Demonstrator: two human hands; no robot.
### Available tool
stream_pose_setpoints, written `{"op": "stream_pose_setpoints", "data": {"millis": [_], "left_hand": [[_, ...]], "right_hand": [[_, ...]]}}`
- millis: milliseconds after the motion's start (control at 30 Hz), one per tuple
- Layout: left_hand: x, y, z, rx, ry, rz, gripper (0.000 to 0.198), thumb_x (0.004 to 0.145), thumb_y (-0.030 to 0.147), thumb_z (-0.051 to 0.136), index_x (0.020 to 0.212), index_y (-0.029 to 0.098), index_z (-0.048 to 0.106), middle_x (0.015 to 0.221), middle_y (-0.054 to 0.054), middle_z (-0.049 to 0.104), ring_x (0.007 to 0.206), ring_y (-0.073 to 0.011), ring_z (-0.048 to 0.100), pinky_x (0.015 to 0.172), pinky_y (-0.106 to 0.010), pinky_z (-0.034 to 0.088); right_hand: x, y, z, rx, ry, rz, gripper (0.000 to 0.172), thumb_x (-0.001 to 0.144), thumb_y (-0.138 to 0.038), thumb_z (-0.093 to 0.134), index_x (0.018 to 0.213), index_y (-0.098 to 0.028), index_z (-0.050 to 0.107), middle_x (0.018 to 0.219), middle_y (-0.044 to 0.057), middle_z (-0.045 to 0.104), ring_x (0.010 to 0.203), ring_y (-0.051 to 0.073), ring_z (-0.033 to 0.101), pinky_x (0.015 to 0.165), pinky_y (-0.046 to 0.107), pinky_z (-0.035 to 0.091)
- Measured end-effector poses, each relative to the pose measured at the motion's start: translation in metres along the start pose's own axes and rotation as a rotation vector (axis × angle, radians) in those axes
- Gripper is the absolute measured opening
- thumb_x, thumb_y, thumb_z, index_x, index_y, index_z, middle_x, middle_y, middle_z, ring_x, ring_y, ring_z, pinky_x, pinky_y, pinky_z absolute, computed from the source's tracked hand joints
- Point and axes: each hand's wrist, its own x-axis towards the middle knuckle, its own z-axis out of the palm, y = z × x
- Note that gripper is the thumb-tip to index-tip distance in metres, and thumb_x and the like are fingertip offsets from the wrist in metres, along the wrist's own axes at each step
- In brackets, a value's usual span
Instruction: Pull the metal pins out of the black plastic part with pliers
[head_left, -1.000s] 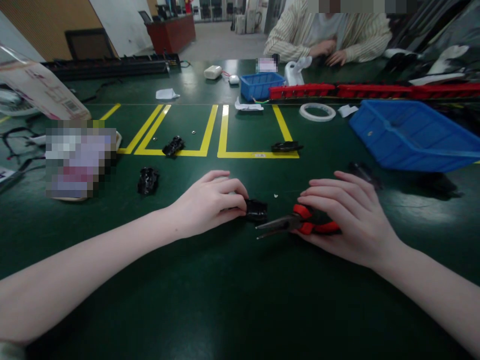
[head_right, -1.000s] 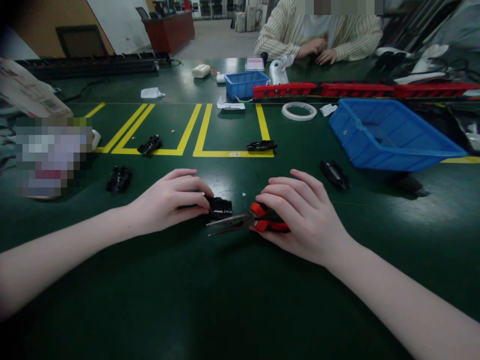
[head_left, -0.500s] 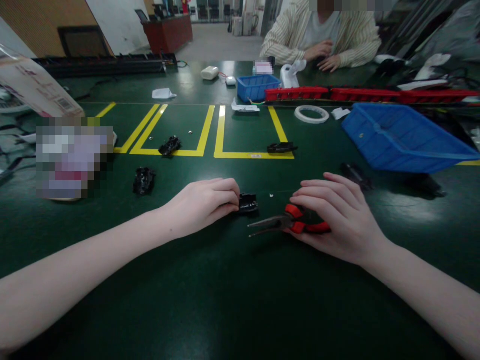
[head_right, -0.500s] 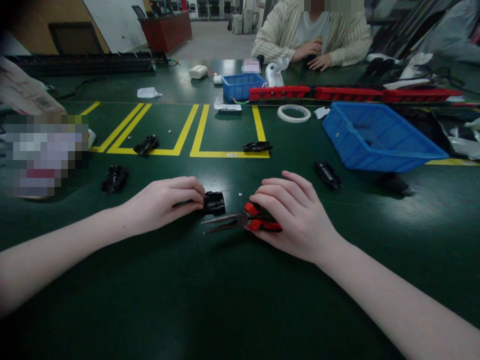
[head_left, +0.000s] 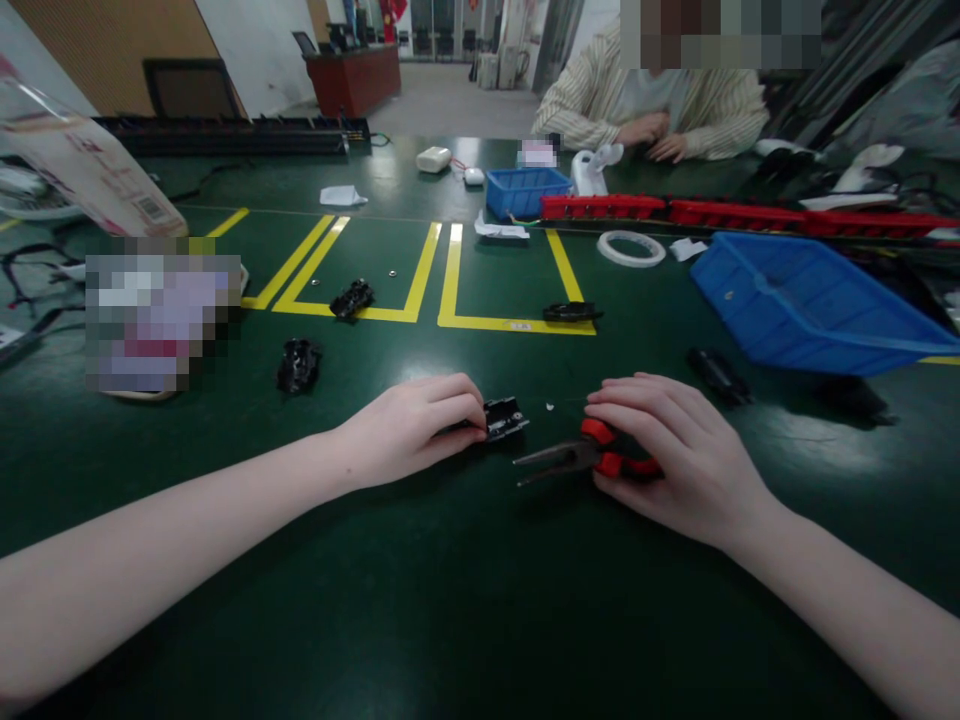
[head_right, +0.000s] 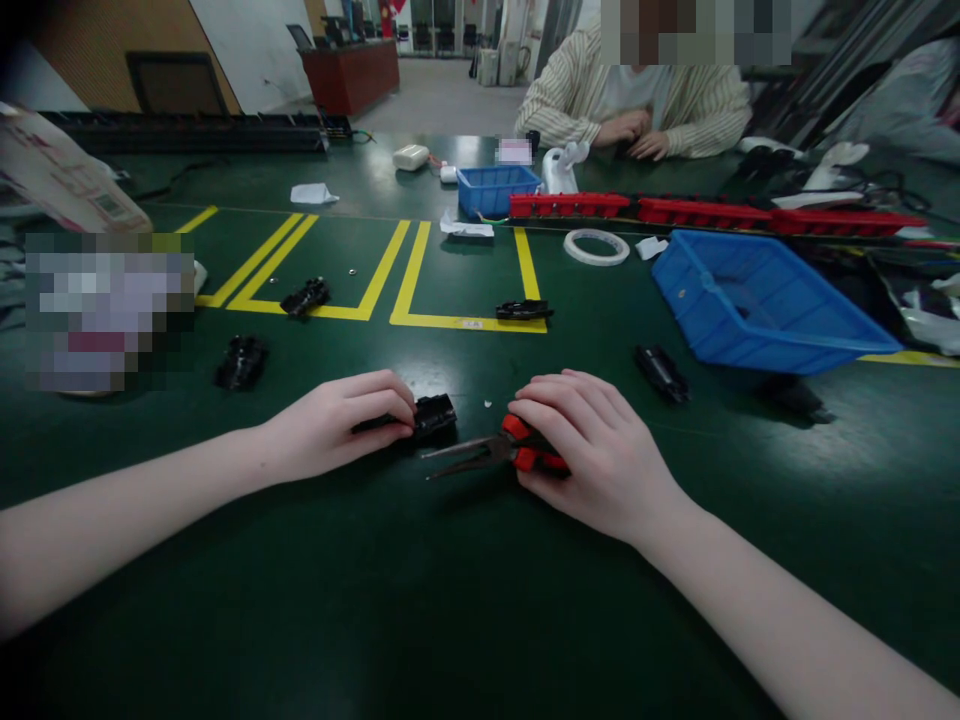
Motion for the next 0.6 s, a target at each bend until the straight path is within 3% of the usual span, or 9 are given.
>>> {"op": "stream_pose_setpoints", "data": {"millis": [200, 400, 500, 567, 600], "left_hand": [[-0.002, 0.002, 0.001, -0.008, 0.025, -0.025, 0.006, 0.098, 0.019, 0.056, 0.101, 0.016, 0.06, 0.111, -0.005, 0.061, 0.098, -0.0173, 0.063, 0.082, -0.032, 0.057], [-0.005, 0.003, -0.002, -0.009, 0.02, 0.022, 0.011, 0.098, 0.026, 0.057, 0.101, 0.016, 0.06, 0.114, -0.006, 0.061, 0.1, -0.0178, 0.063, 0.082, -0.032, 0.056], [-0.006, 0.003, -0.005, -0.017, -0.026, 0.011, 0.018, 0.094, 0.032, 0.064, 0.103, 0.017, 0.06, 0.117, -0.007, 0.06, 0.104, -0.0204, 0.063, 0.086, -0.035, 0.056], [-0.006, 0.002, -0.007, -0.026, -0.041, -0.002, 0.015, 0.093, 0.028, 0.065, 0.102, 0.017, 0.059, 0.118, -0.008, 0.059, 0.106, -0.0209, 0.062, 0.089, -0.036, 0.055], [-0.006, 0.002, -0.007, -0.035, -0.042, -0.008, 0.012, 0.093, 0.025, 0.064, 0.101, 0.017, 0.059, 0.118, -0.007, 0.059, 0.106, -0.0207, 0.062, 0.09, -0.036, 0.055]], "right_hand": [[-0.002, 0.003, 0.002, 0.014, -0.025, 0.004, 0.036, 0.084, -0.01, 0.055, 0.118, -0.022, 0.052, 0.11, 0.013, 0.067, 0.117, 0.034, 0.062, 0.099, 0.058, 0.052], [0.004, 0.014, 0.015, 0.027, 0.0, -0.016, 0.031, 0.083, -0.011, 0.055, 0.111, -0.021, 0.053, 0.103, 0.011, 0.066, 0.108, 0.031, 0.064, 0.102, 0.059, 0.049], [0.02, 0.021, 0.023, 0.008, 0.012, -0.088, 0.027, 0.081, -0.015, 0.057, 0.107, -0.021, 0.054, 0.097, 0.01, 0.067, 0.093, 0.028, 0.065, 0.087, 0.049, 0.057], [0.034, 0.025, 0.029, -0.017, 0.019, -0.123, 0.021, 0.08, -0.015, 0.058, 0.101, -0.018, 0.057, 0.091, 0.011, 0.067, 0.083, 0.026, 0.064, 0.07, 0.041, 0.056], [0.042, 0.027, 0.032, -0.032, 0.036, -0.141, 0.018, 0.081, -0.016, 0.058, 0.098, -0.017, 0.058, 0.09, 0.012, 0.067, 0.082, 0.026, 0.064, 0.069, 0.04, 0.055]]}}
